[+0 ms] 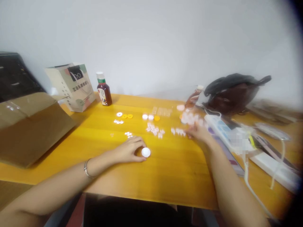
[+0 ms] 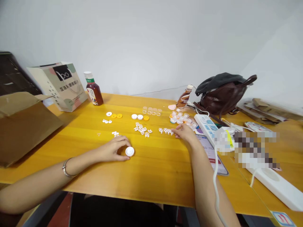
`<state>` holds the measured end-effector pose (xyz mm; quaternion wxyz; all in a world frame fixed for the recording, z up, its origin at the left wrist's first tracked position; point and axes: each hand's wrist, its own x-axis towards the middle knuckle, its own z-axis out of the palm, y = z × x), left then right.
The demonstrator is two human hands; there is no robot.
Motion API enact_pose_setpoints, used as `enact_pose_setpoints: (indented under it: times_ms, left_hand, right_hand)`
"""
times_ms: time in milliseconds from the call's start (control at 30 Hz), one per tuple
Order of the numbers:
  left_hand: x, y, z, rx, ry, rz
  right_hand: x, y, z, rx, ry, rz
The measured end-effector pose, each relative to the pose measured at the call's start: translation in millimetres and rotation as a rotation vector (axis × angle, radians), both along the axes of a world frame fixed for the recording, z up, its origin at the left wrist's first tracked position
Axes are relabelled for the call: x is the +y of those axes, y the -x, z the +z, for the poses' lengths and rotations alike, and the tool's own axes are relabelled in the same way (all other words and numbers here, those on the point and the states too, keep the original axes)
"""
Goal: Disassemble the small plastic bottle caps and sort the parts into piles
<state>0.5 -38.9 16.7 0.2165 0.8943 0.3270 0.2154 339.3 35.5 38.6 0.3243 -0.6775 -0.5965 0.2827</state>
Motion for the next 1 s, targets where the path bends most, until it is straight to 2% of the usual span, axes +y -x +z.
enact_pose_setpoints:
  times_ms: [100, 167, 300, 400, 533, 1000]
  left_hand:
    - [-0.3, -1.9, -0.8, 0.002, 0.001, 0.013]
    - [0.1, -2.7, -2.0, -0.009, 0.003, 0.015]
    - [1.1, -3.1, -4.9, -0.022, 0.005, 0.010]
    - [1.3, -3.6, -6.2, -0.024, 0.010, 0.005]
    - [0.9, -4.6, -5.7, -0.021, 0.010, -0.001]
    - [3.3, -5.8, -9.4, -0.032, 0.003, 0.027]
  right_hand:
    - [-7.2, 20.1, 11.0, -0.140, -0.130, 0.032]
    - [-16.6, 43.0, 12.2, -0.144, -0.193, 0.143]
    - [-43.8, 96.5, 1.4, -0.069, -0.061, 0.646]
    - [-60.4, 123.7, -7.2, -0.081, -0.060, 0.862]
    - [-67.8, 132.3, -10.0, -0.113, -0.063, 0.918]
    - [-70.0, 130.2, -9.5, -0.040, -0.097, 0.903]
